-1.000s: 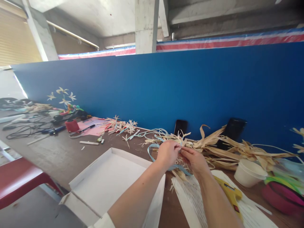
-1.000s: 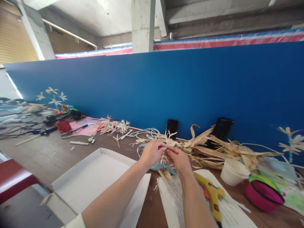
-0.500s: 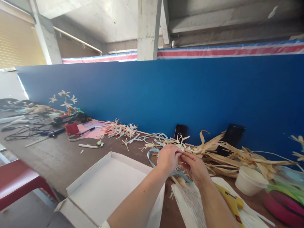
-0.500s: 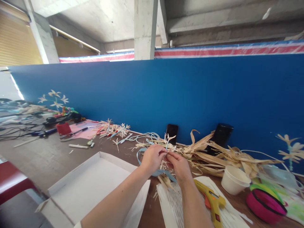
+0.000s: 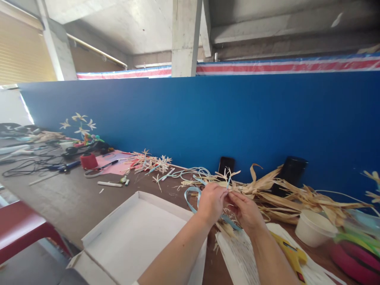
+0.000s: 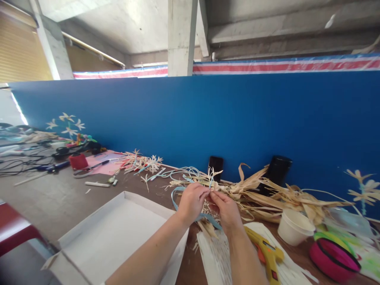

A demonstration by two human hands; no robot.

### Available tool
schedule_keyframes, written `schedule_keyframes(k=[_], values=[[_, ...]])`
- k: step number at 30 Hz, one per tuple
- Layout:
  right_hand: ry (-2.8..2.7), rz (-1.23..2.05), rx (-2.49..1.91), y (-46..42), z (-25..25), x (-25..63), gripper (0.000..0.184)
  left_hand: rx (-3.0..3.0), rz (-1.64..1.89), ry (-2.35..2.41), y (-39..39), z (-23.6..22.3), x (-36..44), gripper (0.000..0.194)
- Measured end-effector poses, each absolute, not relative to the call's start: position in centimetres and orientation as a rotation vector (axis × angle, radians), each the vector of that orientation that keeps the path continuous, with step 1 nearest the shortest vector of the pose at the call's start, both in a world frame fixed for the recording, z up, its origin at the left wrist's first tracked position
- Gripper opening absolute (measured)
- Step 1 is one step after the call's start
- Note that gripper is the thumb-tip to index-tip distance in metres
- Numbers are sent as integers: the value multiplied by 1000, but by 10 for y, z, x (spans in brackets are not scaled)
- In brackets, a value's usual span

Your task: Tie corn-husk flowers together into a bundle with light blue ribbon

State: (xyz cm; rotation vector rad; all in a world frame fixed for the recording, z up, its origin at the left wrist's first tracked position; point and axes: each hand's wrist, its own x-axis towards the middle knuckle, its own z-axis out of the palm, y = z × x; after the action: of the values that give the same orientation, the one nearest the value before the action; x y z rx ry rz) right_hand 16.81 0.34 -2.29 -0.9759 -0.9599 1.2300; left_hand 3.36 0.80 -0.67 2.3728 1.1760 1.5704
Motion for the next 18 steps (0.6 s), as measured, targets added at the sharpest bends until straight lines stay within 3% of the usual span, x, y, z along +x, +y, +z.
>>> schedule_keyframes(k=[12, 18], values=[[-942, 1105, -1094, 7, -24, 170, 22, 2321, 1504, 1153, 8, -14, 31, 25], [-915, 1071, -1092, 4, -20, 167, 22, 2252, 1572, 1294, 3, -11, 22, 14]])
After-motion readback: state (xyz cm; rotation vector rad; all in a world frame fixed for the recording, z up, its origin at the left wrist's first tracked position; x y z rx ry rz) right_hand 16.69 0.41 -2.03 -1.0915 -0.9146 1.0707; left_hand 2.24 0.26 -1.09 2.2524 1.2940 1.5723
